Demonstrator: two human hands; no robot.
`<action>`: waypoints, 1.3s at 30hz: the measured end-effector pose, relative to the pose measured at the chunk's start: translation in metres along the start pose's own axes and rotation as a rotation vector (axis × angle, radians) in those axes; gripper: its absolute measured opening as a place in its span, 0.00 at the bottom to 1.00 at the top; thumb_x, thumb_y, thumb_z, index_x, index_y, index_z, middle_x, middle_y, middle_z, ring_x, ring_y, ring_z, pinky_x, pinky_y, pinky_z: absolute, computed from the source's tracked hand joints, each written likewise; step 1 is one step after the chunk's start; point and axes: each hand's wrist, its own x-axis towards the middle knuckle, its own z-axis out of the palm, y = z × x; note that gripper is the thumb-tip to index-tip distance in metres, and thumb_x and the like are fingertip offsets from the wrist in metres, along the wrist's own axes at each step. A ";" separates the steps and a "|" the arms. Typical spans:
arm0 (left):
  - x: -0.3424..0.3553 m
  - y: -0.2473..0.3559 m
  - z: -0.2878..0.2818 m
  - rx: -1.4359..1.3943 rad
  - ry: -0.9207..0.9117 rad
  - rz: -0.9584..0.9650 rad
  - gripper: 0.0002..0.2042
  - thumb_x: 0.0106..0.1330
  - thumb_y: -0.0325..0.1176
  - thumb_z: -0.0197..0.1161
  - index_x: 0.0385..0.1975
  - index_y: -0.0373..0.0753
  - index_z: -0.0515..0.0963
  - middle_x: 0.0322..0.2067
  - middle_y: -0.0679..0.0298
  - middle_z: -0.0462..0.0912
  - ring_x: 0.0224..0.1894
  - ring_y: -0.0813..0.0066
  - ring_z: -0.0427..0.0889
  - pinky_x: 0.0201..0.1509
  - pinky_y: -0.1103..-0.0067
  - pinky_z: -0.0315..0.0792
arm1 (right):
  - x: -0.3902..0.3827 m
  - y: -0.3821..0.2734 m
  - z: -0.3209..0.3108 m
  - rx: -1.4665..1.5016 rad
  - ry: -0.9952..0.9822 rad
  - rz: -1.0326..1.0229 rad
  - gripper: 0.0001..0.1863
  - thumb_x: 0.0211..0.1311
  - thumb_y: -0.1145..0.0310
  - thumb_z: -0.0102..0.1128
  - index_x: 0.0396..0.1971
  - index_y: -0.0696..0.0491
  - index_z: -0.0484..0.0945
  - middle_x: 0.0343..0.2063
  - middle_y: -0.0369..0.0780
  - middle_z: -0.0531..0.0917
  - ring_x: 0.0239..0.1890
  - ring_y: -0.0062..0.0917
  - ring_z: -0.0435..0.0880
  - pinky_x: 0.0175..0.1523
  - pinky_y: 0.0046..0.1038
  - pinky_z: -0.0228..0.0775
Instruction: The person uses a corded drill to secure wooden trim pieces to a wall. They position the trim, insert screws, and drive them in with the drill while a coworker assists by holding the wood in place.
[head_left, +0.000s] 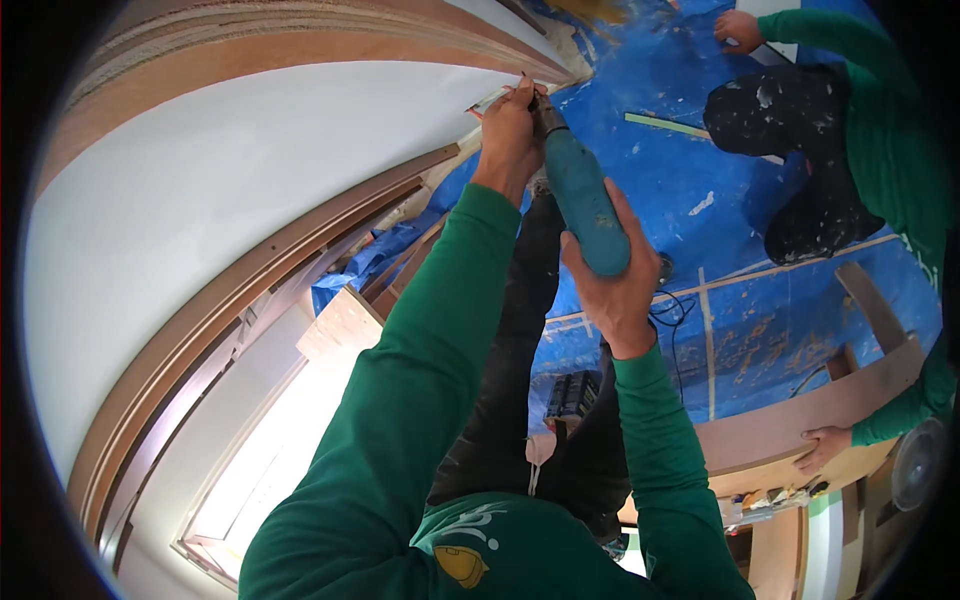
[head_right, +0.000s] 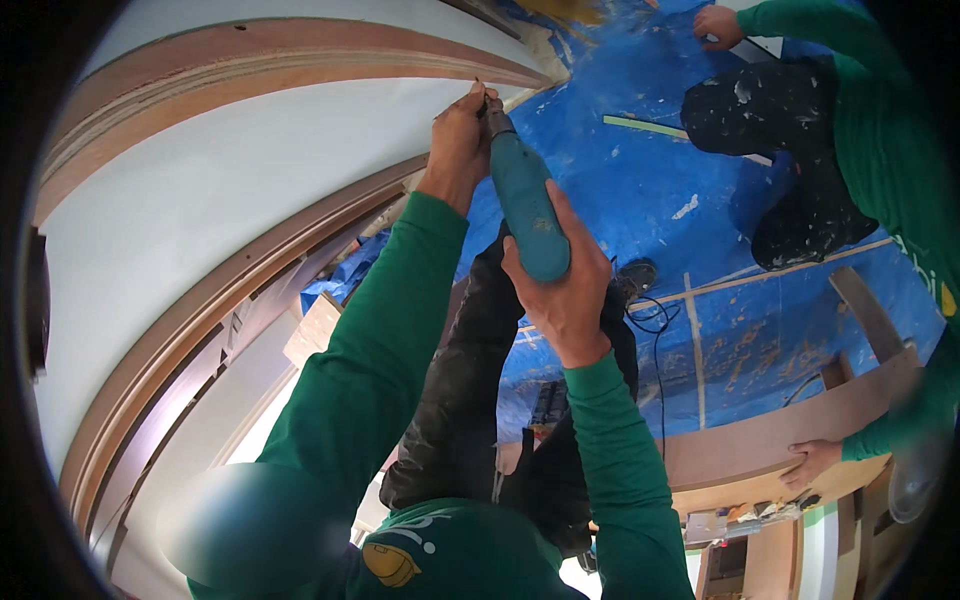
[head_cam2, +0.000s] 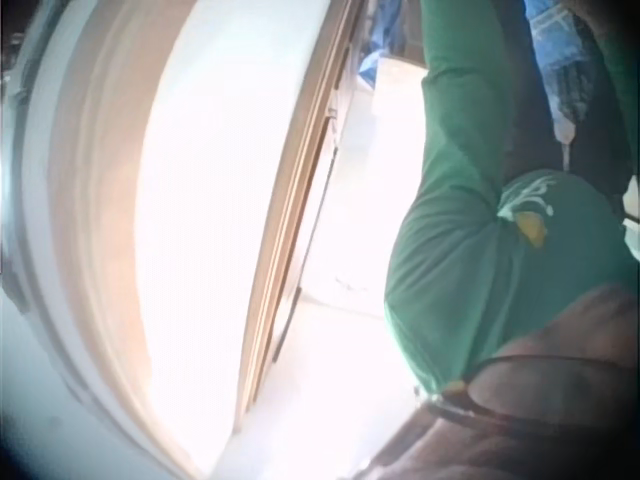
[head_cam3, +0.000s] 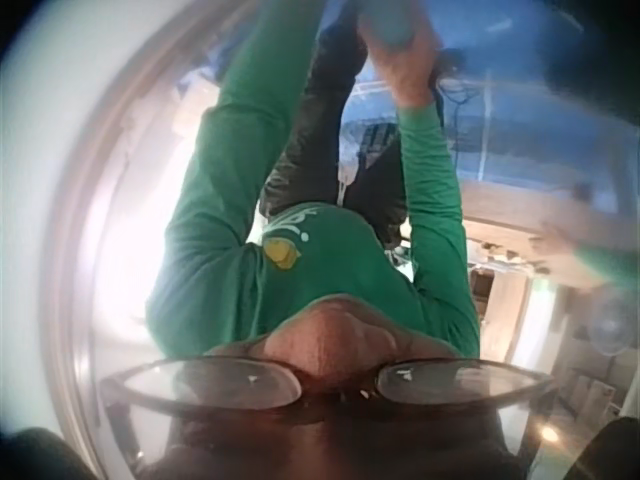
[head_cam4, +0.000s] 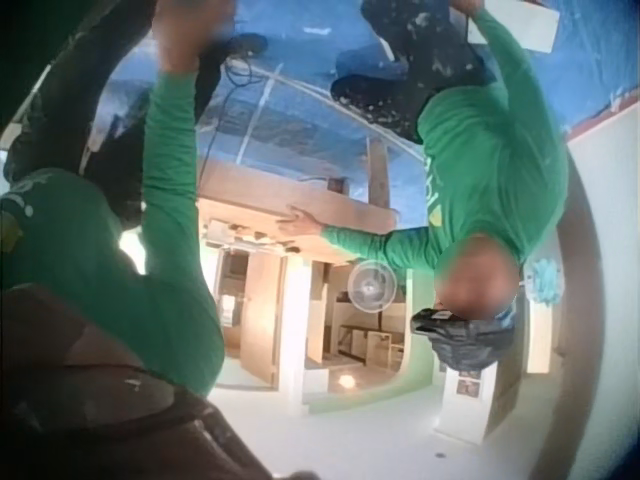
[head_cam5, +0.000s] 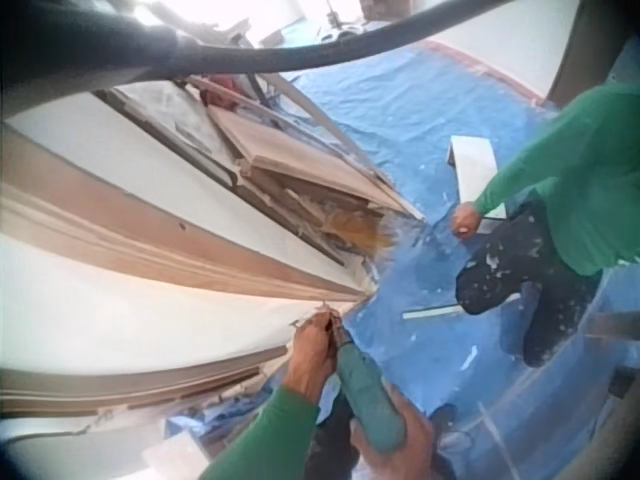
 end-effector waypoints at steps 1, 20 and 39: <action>0.002 0.000 0.000 -0.024 0.013 -0.004 0.13 0.81 0.39 0.59 0.39 0.33 0.79 0.33 0.61 0.79 0.32 0.71 0.78 0.36 0.73 0.77 | 0.001 0.001 0.000 -0.004 -0.010 0.009 0.38 0.57 0.75 0.75 0.70 0.58 0.73 0.47 0.47 0.89 0.46 0.28 0.90 0.53 0.32 0.82; -0.017 -0.025 -0.032 0.068 0.059 -0.168 0.23 0.79 0.57 0.56 0.38 0.40 0.81 0.24 0.68 0.75 0.19 0.80 0.65 0.22 0.79 0.60 | 0.015 0.000 0.002 0.031 -0.001 0.027 0.39 0.53 0.71 0.79 0.68 0.59 0.75 0.52 0.53 0.87 0.50 0.39 0.90 0.55 0.37 0.82; -0.084 -0.034 -0.002 0.087 -0.092 -0.275 0.31 0.65 0.64 0.68 0.52 0.41 0.75 0.37 0.64 0.80 0.32 0.76 0.83 0.30 0.78 0.77 | 0.010 0.016 0.004 0.045 -0.010 0.043 0.39 0.54 0.69 0.79 0.67 0.59 0.76 0.51 0.53 0.87 0.51 0.43 0.90 0.55 0.39 0.83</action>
